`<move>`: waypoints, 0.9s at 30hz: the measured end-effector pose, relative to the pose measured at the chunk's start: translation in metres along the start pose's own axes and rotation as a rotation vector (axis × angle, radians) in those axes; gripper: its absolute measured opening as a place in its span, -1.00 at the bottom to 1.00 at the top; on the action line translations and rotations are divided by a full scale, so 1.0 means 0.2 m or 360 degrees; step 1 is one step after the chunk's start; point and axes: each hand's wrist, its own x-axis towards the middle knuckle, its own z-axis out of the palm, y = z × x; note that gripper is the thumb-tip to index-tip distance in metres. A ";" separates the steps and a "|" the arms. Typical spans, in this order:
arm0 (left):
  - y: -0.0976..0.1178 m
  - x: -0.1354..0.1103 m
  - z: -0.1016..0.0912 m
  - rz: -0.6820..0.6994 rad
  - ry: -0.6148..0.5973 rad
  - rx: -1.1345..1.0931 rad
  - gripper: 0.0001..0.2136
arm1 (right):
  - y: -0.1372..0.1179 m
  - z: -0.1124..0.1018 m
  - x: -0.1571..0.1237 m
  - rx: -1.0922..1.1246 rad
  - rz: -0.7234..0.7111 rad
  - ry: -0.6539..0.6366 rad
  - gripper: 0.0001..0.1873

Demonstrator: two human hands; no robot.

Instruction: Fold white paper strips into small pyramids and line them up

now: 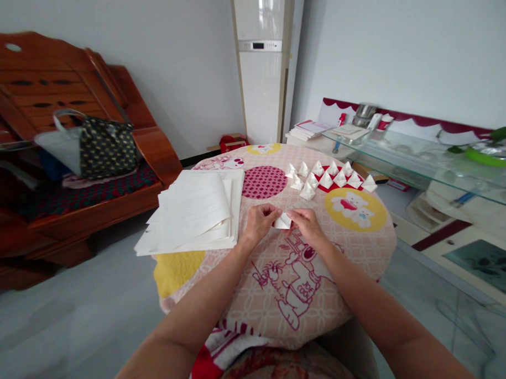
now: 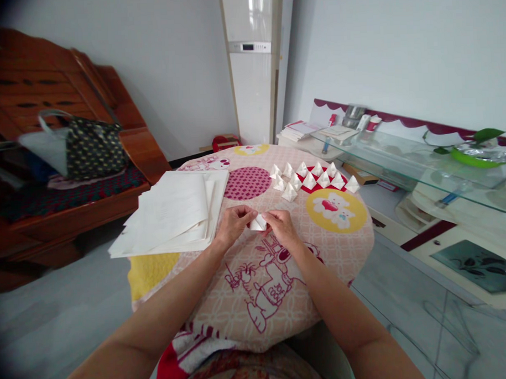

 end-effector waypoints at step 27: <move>-0.02 0.02 0.00 -0.0262 -0.0033 -0.0337 -0.61 | -0.04 -0.01 -0.03 0.0103 0.0298 -0.0254 -0.55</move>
